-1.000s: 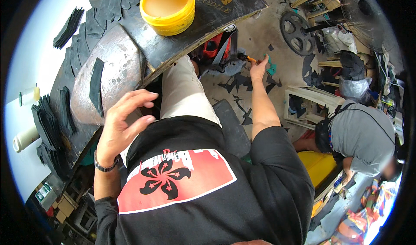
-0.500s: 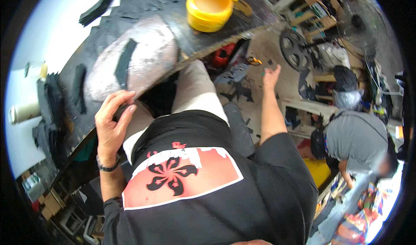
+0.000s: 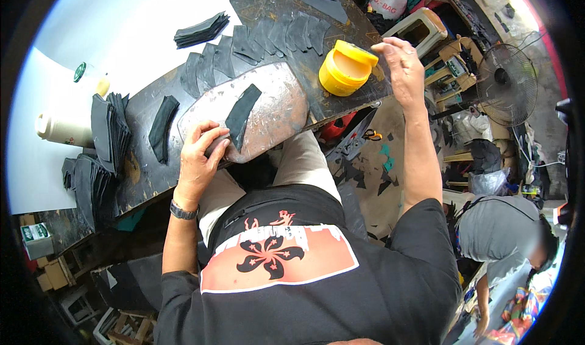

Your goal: The person repeatedly rubs small black material pieces on a curved wooden block, then places them on a pile. The person also moves a yellow container and a pink cloth on the table.

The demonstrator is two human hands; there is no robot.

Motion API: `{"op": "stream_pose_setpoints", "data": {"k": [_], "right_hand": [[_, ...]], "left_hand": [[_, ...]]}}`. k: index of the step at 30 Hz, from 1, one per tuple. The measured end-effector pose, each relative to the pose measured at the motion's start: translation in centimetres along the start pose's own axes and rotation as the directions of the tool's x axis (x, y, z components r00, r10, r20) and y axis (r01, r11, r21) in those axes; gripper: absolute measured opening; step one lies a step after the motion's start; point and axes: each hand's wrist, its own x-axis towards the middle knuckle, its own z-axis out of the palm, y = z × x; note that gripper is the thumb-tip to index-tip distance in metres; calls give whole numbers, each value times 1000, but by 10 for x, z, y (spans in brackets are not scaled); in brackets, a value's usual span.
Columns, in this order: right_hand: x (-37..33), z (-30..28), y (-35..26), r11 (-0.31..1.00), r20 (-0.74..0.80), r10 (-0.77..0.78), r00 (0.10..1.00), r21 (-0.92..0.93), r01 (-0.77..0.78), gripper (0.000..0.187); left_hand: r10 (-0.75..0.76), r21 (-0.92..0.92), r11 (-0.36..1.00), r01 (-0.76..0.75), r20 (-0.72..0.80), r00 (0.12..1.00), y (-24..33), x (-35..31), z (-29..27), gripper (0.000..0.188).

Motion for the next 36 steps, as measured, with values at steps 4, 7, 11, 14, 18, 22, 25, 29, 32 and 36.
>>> {"op": "stream_pose_setpoints", "data": {"k": [4,7,11,14,18,22,25,29,32,36], "right_hand": [[-11,-3,-8,978,-136,52,989,208,-23,25],[-31,16,-9,979,-64,142,988,156,-130,30],[-55,33,-9,968,-62,171,983,-178,-180,37],[-55,38,-10,921,-53,186,981,-339,-193,47],[-38,35,-17,860,219,325,920,-472,-192,51],[-36,33,-28,918,-24,241,970,-318,-236,46],[-48,31,-39,868,-34,237,971,-442,-228,46],[-50,30,-52,756,212,369,905,-634,-159,58],[-51,37,-62,863,553,416,722,-491,-121,66],[-66,94,-78,918,501,-24,865,354,-180,45]], "left_hand": [[-64,-87,994,61,-29,998,1,2,0,23],[-42,-99,994,38,-39,998,3,9,0,23],[-29,-99,995,26,-29,999,2,14,1,23],[-18,-89,996,15,-34,999,-2,13,2,23],[15,-58,998,-18,-48,999,-9,12,6,22],[-39,-87,996,34,-56,998,-11,5,4,21],[-9,-84,996,4,-64,998,-14,5,4,21],[51,-20,998,-51,-34,998,-16,6,7,19],[61,-8,998,-61,-47,997,-17,5,9,18],[63,-21,998,-64,-77,995,-19,5,11,17]]}}
